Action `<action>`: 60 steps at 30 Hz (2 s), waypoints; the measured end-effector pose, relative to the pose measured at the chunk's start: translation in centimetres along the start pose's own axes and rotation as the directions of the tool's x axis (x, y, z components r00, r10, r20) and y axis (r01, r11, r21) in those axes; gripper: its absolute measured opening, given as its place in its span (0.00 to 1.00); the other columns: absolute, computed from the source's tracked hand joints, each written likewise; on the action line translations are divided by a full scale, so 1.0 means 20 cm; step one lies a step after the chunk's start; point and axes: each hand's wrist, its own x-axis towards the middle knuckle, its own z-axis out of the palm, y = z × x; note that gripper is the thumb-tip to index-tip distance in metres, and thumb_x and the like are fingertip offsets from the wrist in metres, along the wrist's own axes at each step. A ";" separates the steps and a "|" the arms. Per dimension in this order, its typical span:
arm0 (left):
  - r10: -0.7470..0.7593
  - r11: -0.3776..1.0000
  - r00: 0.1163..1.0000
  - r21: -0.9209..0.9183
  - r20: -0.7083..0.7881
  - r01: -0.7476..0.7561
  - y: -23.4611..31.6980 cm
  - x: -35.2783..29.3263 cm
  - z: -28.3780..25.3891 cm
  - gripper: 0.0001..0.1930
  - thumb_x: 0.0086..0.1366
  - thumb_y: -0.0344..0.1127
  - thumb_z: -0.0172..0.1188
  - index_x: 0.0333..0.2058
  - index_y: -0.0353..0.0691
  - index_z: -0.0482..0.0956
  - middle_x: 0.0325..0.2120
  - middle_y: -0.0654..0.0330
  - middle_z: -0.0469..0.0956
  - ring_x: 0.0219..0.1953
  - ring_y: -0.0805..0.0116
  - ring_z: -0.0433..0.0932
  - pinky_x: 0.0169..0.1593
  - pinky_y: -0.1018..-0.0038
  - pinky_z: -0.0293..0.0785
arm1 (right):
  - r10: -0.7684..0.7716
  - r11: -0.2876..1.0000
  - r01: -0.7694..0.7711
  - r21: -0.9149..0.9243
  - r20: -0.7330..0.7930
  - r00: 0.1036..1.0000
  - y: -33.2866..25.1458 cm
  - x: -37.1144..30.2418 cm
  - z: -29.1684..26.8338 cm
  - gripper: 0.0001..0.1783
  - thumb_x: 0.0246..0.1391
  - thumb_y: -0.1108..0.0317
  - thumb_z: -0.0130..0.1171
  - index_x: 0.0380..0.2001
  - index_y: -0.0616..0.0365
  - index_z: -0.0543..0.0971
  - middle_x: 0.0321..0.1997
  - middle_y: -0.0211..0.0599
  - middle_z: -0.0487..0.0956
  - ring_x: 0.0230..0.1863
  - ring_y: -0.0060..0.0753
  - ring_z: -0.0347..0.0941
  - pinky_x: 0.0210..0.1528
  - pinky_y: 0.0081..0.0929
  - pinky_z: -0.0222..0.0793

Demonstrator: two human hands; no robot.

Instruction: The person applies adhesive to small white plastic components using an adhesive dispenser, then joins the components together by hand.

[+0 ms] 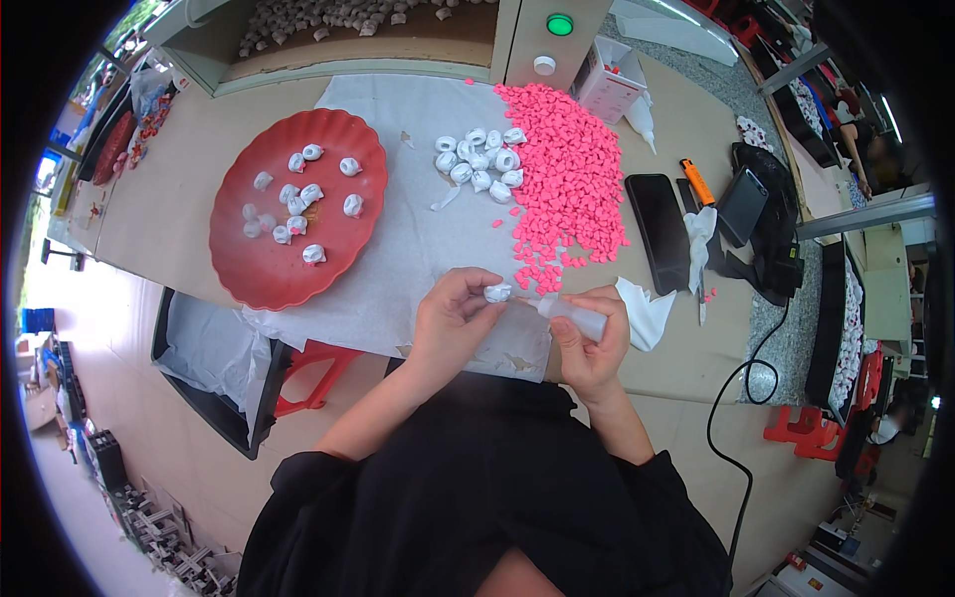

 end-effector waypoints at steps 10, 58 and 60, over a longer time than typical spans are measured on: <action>0.032 0.999 0.999 -0.005 0.032 -0.032 0.01 0.00 0.00 0.13 0.50 0.16 0.53 0.36 0.32 0.69 0.38 0.60 0.65 0.41 0.72 0.70 0.45 0.80 0.70 | -0.025 1.000 0.025 0.000 0.023 0.999 0.00 0.00 0.01 0.15 0.41 0.73 0.59 0.32 0.63 0.66 0.28 0.42 0.69 0.26 0.32 0.66 0.28 0.22 0.62; -0.155 0.968 0.968 -0.166 0.199 0.190 0.04 0.03 0.04 0.13 0.54 0.23 0.55 0.39 0.32 0.67 0.32 0.60 0.72 0.36 0.74 0.72 0.40 0.79 0.70 | 0.302 0.793 -0.173 -0.584 0.130 0.944 0.13 0.23 -0.16 0.07 0.39 0.69 0.57 0.26 0.59 0.77 0.25 0.38 0.74 0.29 0.41 0.71 0.31 0.31 0.65; -0.151 0.969 0.968 -0.165 0.200 0.185 0.03 0.02 0.04 0.13 0.54 0.23 0.55 0.39 0.32 0.67 0.32 0.60 0.72 0.36 0.74 0.72 0.40 0.79 0.70 | 0.281 0.782 -0.125 -0.611 0.167 0.945 0.13 0.23 -0.16 0.08 0.40 0.67 0.57 0.25 0.59 0.77 0.24 0.40 0.74 0.28 0.42 0.71 0.30 0.32 0.65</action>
